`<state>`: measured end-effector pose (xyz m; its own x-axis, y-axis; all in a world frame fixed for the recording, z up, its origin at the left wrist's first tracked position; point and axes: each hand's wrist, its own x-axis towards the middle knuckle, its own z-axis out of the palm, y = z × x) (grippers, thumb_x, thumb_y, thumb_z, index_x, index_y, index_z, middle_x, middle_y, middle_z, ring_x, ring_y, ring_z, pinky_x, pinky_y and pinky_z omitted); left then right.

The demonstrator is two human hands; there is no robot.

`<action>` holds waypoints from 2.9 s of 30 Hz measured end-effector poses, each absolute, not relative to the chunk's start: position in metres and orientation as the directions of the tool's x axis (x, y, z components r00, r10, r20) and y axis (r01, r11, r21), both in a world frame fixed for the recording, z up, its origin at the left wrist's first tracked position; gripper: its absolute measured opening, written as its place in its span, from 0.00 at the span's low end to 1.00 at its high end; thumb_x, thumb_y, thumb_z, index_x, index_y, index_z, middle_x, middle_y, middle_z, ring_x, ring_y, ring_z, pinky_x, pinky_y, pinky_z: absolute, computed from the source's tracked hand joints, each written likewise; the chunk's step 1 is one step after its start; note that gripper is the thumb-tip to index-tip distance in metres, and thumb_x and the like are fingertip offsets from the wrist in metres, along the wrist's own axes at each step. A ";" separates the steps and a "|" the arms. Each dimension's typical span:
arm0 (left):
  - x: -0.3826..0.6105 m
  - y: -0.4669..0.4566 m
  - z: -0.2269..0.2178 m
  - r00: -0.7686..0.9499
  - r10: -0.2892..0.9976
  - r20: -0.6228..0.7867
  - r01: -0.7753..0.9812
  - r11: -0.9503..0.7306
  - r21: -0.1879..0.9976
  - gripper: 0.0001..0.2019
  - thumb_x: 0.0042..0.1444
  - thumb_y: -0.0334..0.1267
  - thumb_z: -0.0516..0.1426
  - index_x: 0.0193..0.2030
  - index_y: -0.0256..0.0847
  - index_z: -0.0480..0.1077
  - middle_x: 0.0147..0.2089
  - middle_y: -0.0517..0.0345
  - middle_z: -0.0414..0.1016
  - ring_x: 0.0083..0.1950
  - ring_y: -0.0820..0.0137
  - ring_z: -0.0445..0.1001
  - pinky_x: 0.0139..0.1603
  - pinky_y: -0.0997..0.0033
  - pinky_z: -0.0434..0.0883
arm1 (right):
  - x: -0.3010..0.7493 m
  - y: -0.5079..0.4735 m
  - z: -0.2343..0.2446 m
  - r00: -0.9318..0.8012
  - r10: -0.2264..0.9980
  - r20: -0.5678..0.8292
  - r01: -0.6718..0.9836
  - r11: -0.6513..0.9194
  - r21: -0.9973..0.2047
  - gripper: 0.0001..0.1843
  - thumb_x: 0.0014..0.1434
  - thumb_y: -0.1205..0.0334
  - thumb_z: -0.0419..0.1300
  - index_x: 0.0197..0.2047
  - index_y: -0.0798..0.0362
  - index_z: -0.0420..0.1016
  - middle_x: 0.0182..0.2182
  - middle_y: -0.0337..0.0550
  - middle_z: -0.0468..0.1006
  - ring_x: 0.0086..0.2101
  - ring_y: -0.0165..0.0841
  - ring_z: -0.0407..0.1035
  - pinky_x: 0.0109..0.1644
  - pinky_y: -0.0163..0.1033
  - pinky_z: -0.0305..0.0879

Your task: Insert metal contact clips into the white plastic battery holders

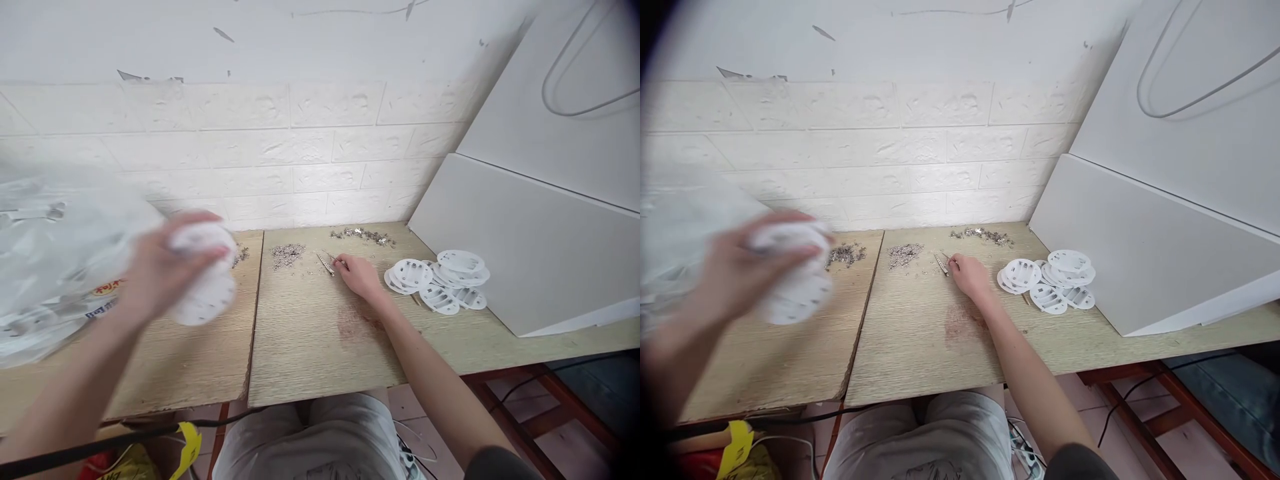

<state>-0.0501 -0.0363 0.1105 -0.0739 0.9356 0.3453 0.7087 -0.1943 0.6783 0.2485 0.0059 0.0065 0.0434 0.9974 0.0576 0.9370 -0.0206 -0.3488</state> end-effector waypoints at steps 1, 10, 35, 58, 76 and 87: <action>-0.042 -0.037 0.102 -0.016 0.961 0.277 0.664 -0.197 0.721 0.23 0.49 0.49 0.62 0.52 0.45 0.71 0.40 0.62 0.77 0.33 0.70 0.75 0.30 0.71 0.73 | 0.248 0.005 0.007 0.048 0.997 0.056 0.938 -0.026 -0.347 0.17 0.66 0.59 0.44 0.44 0.51 0.74 0.40 0.46 0.80 0.39 0.37 0.71 0.33 0.35 0.53; 0.016 -0.018 0.030 0.316 0.945 0.087 0.515 -0.248 0.820 0.21 0.51 0.44 0.59 0.53 0.48 0.69 0.51 0.58 0.75 0.41 0.66 0.76 0.36 0.68 0.74 | 0.248 0.006 0.004 0.054 0.998 0.046 0.945 -0.036 -0.325 0.18 0.67 0.58 0.44 0.44 0.51 0.73 0.40 0.47 0.79 0.38 0.37 0.71 0.33 0.35 0.53; -0.009 -0.028 0.029 0.454 0.886 0.090 0.720 -0.425 0.549 0.20 0.59 0.52 0.51 0.52 0.45 0.70 0.53 0.52 0.73 0.52 0.61 0.72 0.44 0.64 0.73 | 0.247 0.006 0.004 0.058 0.997 0.044 0.946 -0.041 -0.322 0.15 0.65 0.57 0.45 0.45 0.50 0.72 0.40 0.46 0.79 0.39 0.38 0.71 0.33 0.36 0.54; 0.002 0.043 0.015 0.248 0.956 0.156 0.921 -0.283 0.269 0.32 0.52 0.48 0.58 0.62 0.41 0.60 0.52 0.44 0.73 0.56 0.53 0.68 0.54 0.57 0.65 | 0.247 0.004 0.005 0.054 0.997 0.050 0.938 -0.034 -0.344 0.14 0.64 0.58 0.48 0.45 0.51 0.72 0.40 0.46 0.80 0.39 0.38 0.72 0.31 0.36 0.52; -0.062 0.002 0.044 0.549 0.828 -0.111 0.783 -0.464 0.414 0.22 0.47 0.47 0.58 0.51 0.46 0.70 0.54 0.54 0.71 0.52 0.58 0.70 0.53 0.59 0.67 | 0.246 0.002 0.008 0.055 0.998 0.034 0.940 -0.041 -0.339 0.15 0.64 0.57 0.49 0.46 0.52 0.72 0.41 0.47 0.79 0.40 0.38 0.71 0.32 0.36 0.54; -0.087 0.015 0.054 0.378 0.925 -0.031 0.850 -0.333 0.407 0.29 0.51 0.62 0.52 0.53 0.46 0.70 0.57 0.53 0.72 0.57 0.56 0.69 0.55 0.60 0.67 | 0.246 0.002 0.007 0.053 0.998 0.037 0.939 -0.037 -0.343 0.14 0.64 0.58 0.49 0.46 0.51 0.72 0.42 0.46 0.79 0.40 0.39 0.72 0.32 0.36 0.54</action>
